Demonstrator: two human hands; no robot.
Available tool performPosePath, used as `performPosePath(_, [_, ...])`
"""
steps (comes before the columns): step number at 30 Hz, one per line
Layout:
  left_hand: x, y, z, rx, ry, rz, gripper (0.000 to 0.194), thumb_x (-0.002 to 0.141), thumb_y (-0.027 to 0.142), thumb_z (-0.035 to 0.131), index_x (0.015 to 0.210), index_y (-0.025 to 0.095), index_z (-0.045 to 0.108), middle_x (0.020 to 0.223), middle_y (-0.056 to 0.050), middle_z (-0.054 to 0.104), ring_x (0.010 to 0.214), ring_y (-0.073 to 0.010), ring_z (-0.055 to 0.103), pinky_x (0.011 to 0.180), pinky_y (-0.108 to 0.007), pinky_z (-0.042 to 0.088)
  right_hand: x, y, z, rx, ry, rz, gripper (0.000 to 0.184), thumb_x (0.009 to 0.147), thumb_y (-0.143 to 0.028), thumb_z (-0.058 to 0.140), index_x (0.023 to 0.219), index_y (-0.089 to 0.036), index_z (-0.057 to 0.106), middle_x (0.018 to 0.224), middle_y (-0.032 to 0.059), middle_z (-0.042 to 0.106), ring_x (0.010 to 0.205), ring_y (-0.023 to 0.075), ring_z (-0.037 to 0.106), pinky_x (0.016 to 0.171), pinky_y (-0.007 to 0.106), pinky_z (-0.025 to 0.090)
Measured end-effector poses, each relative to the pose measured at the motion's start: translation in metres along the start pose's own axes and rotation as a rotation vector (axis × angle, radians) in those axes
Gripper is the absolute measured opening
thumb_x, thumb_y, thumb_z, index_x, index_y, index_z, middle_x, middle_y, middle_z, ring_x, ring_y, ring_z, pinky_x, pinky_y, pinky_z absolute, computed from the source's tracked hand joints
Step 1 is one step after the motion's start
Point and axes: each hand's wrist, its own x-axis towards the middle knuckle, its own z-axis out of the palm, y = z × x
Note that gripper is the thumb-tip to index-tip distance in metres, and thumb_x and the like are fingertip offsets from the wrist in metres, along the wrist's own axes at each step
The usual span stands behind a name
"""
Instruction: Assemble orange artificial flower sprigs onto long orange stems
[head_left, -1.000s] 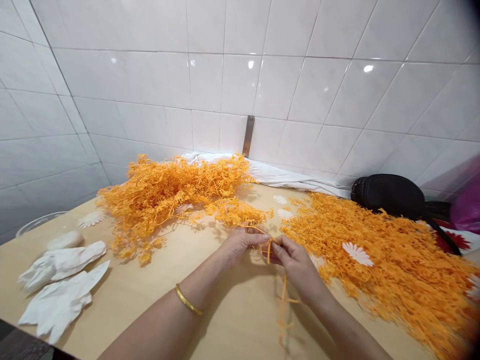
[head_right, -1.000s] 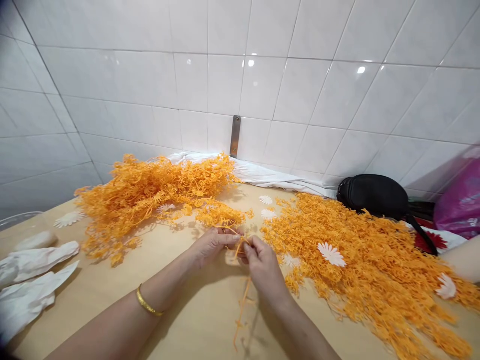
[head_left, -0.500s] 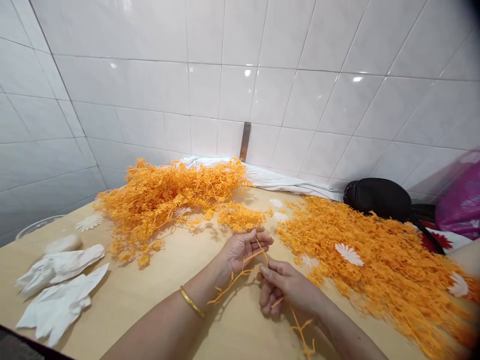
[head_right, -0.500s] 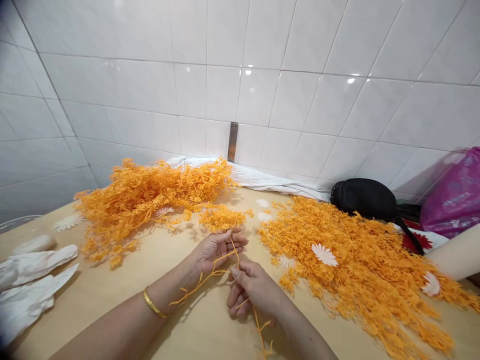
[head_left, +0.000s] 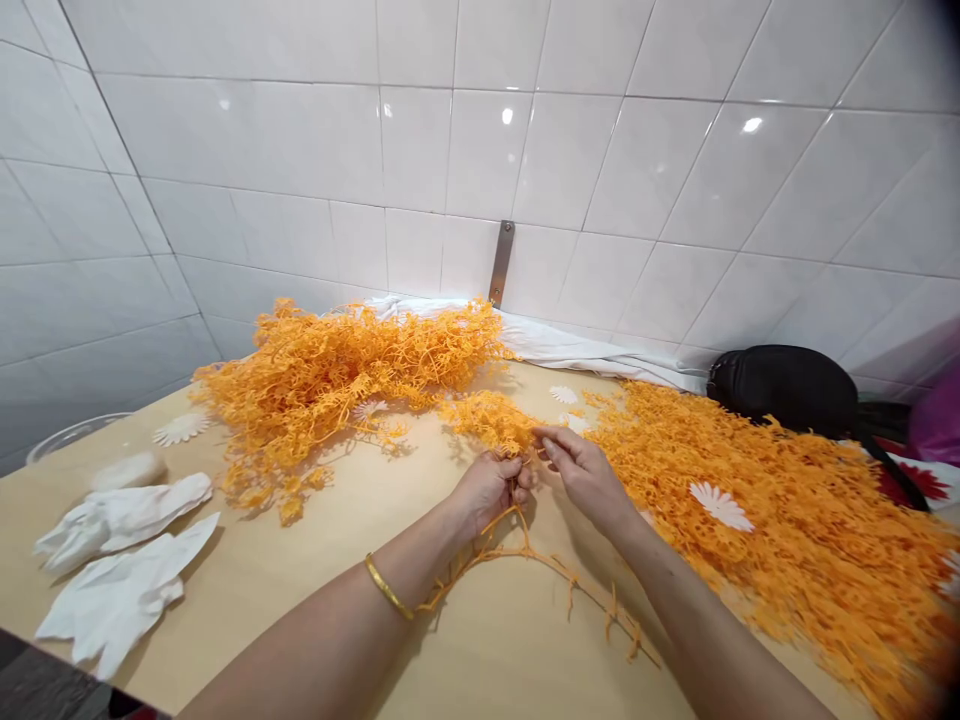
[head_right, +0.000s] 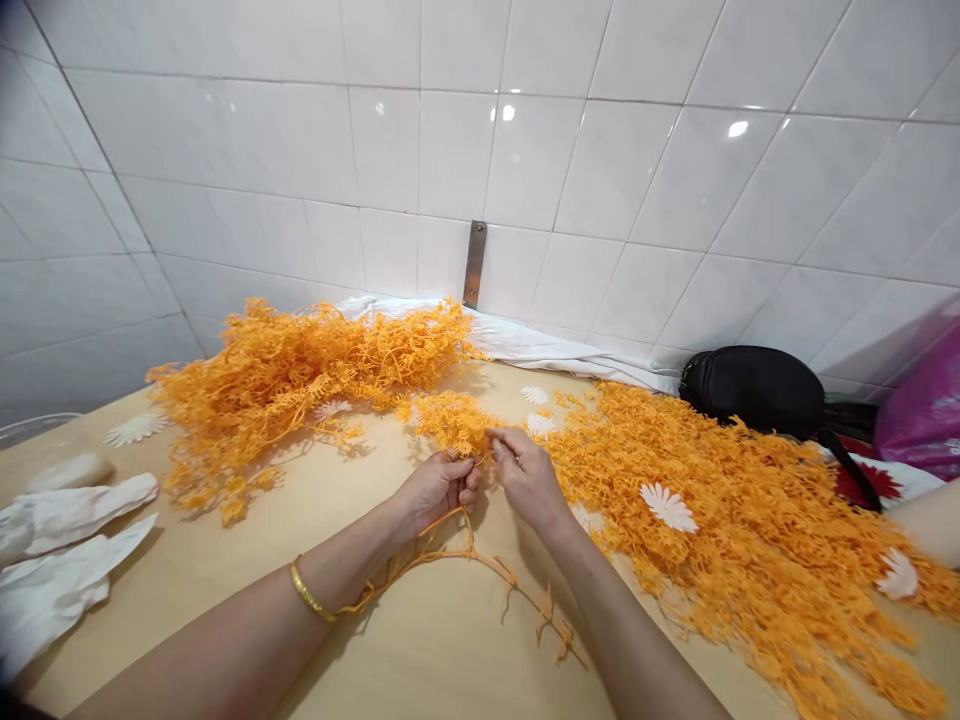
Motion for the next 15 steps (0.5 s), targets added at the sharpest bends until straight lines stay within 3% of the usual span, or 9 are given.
performPosePath(4, [0.002, 0.002, -0.006, 0.027, -0.06, -0.014, 0.004, 0.073, 0.009, 0.047, 0.072, 0.013, 0.049, 0.048, 0.002, 0.046, 0.037, -0.0057, 0.039, 0.043, -0.018, 0.03, 0.031, 0.007, 0.004, 0.161, -0.026, 0.09, 0.027, 0.073, -0.025, 0.045, 0.091, -0.012, 0.061, 0.08, 0.0069, 0.061, 0.074, 0.0151, 0.056, 0.071, 0.031, 0.045])
performPosePath(8, [0.007, 0.007, -0.011, 0.007, 0.018, 0.08, 0.004, 0.069, 0.009, 0.053, 0.071, 0.012, 0.051, 0.046, 0.002, 0.047, 0.038, -0.005, 0.038, 0.041, -0.017, 0.028, 0.058, 0.012, 0.013, 0.297, -0.03, 0.2, 0.023, 0.07, -0.023, 0.048, 0.084, -0.011, 0.062, 0.07, 0.0053, 0.061, 0.061, 0.0122, 0.056, 0.063, 0.029, 0.047])
performPosePath(12, [0.01, 0.01, -0.014, -0.057, 0.093, 0.176, 0.007, 0.067, 0.01, 0.055, 0.069, 0.012, 0.049, 0.046, 0.003, 0.047, 0.038, -0.0046, 0.039, 0.041, -0.016, 0.029, 0.07, 0.013, 0.019, 0.258, 0.007, 0.173, 0.024, 0.068, -0.024, 0.051, 0.089, -0.014, 0.061, 0.08, 0.0058, 0.062, 0.063, 0.0122, 0.055, 0.062, 0.029, 0.046])
performPosePath(15, [0.011, 0.01, -0.015, -0.035, 0.157, 0.199, 0.009, 0.068, 0.012, 0.056, 0.066, 0.013, 0.047, 0.047, 0.002, 0.05, 0.038, -0.0056, 0.044, 0.043, -0.018, 0.033, 0.063, 0.011, 0.012, 0.179, 0.101, 0.136, 0.021, 0.068, -0.025, 0.051, 0.085, -0.016, 0.06, 0.088, 0.0064, 0.059, 0.07, 0.0144, 0.054, 0.067, 0.031, 0.043])
